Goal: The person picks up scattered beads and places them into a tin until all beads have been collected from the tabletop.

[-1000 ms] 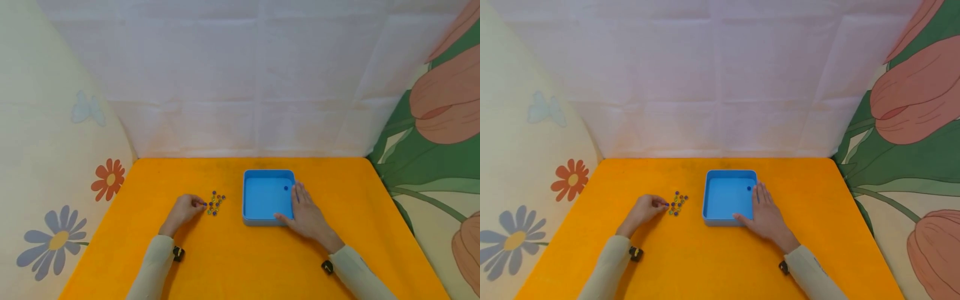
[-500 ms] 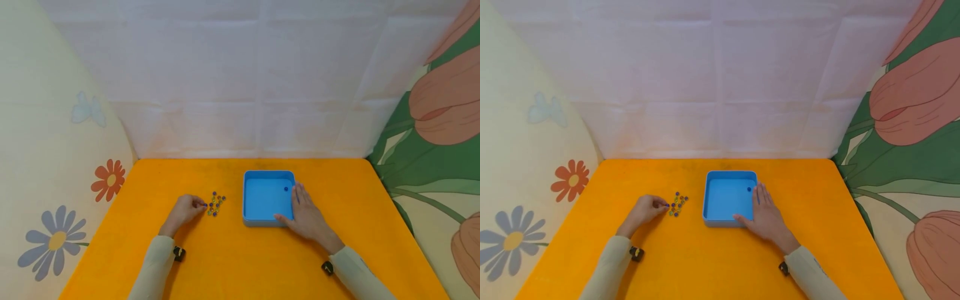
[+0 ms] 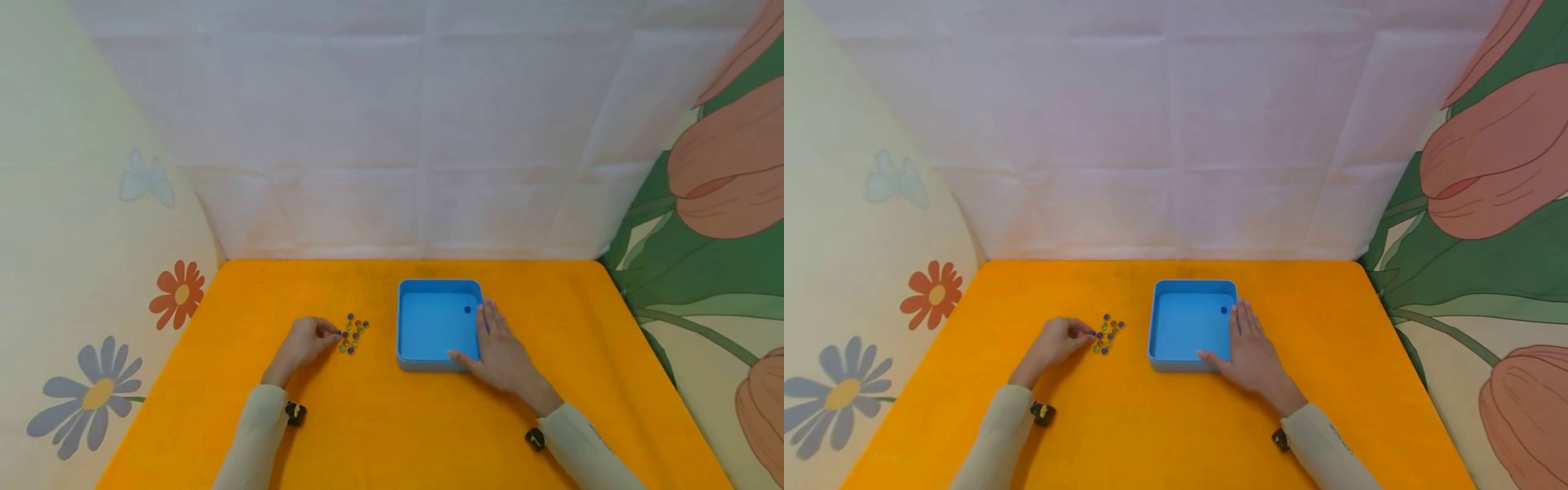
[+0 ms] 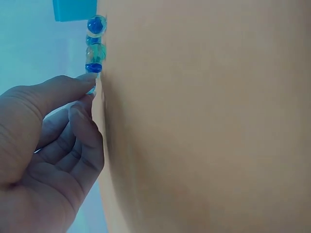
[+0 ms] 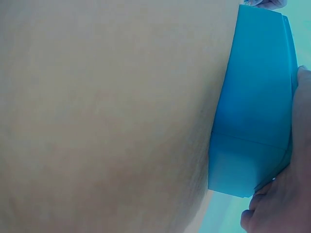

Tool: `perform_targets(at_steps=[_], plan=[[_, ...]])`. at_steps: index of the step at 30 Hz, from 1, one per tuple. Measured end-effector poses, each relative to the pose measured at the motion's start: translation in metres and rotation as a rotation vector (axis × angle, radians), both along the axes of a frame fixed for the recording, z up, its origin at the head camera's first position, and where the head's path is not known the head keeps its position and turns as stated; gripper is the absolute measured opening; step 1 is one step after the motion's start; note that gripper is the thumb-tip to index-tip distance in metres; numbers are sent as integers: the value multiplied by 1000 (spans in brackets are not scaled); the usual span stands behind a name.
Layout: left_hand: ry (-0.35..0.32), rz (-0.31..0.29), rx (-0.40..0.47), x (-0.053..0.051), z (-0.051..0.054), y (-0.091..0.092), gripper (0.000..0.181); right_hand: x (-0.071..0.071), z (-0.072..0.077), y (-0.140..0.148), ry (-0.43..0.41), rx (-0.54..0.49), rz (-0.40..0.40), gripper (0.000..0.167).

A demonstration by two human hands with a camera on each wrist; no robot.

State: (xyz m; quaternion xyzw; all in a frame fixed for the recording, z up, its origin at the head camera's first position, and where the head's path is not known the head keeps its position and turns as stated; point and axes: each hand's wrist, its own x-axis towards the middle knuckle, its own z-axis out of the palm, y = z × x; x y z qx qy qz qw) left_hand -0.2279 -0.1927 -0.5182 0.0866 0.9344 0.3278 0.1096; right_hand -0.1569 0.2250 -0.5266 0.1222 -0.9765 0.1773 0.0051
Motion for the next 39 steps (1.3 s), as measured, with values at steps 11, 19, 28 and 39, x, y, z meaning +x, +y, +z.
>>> perform_targets(at_steps=[11, 19, 28, 39], plan=[[2, 76, 51, -5, 9, 5, 20, 1, 1, 0, -4, 2, 0, 116], [21, 47, 51, -8, 13, 11, 21, 0, -1, 1, -2, -1, 3, 116], [-1, 26, 96, -10, 16, 25, 23, 0, 1, -1, -14, 6, 3, 117], [2, 6, 137, -12, 19, 51, 17, 0, 2, -1, -22, 2, 3, 116]])
